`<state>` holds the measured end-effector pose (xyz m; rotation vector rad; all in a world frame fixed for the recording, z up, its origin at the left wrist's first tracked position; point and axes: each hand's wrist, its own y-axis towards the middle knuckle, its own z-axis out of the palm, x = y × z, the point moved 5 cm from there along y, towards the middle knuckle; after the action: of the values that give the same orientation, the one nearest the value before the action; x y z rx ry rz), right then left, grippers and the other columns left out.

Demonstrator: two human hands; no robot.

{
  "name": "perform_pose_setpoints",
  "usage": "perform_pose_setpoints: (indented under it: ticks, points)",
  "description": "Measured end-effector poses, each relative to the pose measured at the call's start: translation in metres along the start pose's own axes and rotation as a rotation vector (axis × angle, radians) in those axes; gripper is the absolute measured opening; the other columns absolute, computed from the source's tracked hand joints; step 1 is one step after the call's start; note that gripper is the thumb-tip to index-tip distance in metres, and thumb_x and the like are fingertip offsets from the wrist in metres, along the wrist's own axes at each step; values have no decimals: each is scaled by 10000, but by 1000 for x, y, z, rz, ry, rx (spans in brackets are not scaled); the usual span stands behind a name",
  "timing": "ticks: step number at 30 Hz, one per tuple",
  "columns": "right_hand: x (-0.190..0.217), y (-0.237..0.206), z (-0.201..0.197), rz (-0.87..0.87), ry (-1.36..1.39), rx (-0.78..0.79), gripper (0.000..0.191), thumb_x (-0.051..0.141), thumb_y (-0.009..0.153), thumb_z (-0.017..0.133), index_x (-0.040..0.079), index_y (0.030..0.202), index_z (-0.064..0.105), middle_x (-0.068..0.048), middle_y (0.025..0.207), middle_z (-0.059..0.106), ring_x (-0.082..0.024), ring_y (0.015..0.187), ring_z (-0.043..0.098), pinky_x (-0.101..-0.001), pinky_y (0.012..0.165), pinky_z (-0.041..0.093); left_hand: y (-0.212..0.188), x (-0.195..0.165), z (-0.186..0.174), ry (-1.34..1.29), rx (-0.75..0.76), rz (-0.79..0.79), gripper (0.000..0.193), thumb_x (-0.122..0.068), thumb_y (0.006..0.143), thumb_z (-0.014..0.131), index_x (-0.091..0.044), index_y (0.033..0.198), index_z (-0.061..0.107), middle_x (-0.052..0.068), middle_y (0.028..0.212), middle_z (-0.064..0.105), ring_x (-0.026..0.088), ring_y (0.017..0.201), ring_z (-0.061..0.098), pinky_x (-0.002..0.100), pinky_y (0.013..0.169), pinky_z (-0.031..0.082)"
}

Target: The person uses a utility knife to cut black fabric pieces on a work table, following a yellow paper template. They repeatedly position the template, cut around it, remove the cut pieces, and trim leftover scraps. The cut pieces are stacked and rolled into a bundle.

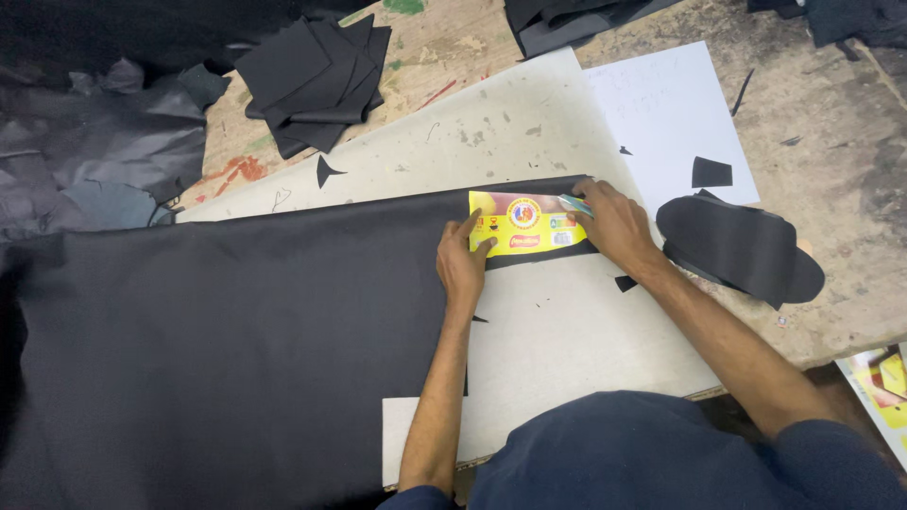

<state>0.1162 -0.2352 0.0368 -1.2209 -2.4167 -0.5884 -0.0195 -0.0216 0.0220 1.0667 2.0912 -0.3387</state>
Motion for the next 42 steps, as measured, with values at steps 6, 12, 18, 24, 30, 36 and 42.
perform_pose_setpoints:
  ticks: [6, 12, 18, 24, 30, 36, 42]
  points:
    - [-6, -30, 11, -71, -278, 60, 311, 76, 994, 641, 144, 1297, 662, -78, 1320, 646, -313, 833, 742, -427, 701, 618, 1, -5, -2, 48, -101, 160, 520, -151, 724, 893, -130, 1222, 749, 110, 1007, 670, 300, 843, 654, 422, 700, 511]
    - [-1, -80, 23, 62, -235, 144, 631, -25, 817, 603, 181, 1414, 587, -197, 1522, 463, -366, 673, 739, -456, 579, 617, 5, 3, 5, -31, -35, -18, 510, -148, 724, 889, -144, 1217, 757, 103, 887, 654, 275, 747, 641, 416, 683, 494]
    - [1, -82, 19, 68, -186, 85, 664, -43, 812, 605, 192, 1432, 575, -179, 1575, 438, -360, 723, 750, -439, 592, 631, 3, -1, 6, -26, -70, -17, 526, -144, 719, 894, -141, 1226, 753, 88, 867, 651, 248, 726, 640, 399, 672, 497]
    - [-7, -80, 19, 83, -94, 25, 641, -28, 835, 605, 191, 1436, 579, -152, 1597, 431, -363, 754, 752, -440, 640, 634, 5, 0, 7, -51, -37, -38, 523, -174, 710, 900, -146, 1213, 759, 55, 866, 670, 229, 701, 642, 384, 649, 493]
    - [-4, -76, 23, 64, -287, 151, 696, -26, 803, 597, 152, 1473, 534, -169, 1598, 419, -360, 681, 749, -453, 592, 625, 3, -7, 14, 325, -132, 188, 428, -220, 816, 818, -127, 1228, 746, 96, 1030, 673, 277, 922, 662, 398, 732, 512]
    - [-1, -50, -2, 20, -253, 289, 471, 163, 872, 683, 170, 1340, 632, -174, 1373, 574, -397, 864, 726, -487, 726, 606, -11, -32, 64, 981, -84, 423, 521, -155, 986, 640, -121, 1502, 576, 281, 1335, 579, 390, 1276, 571, 368, 893, 556]
    - [-12, 7, -43, -48, -27, -40, 296, 83, 963, 694, 57, 1257, 716, -203, 1122, 673, -383, 976, 681, -447, 825, 552, -18, -43, 84, 1026, 50, 260, 660, -365, 946, 547, -302, 1574, 353, 414, 1445, 436, 527, 1326, 467, 477, 1010, 494]
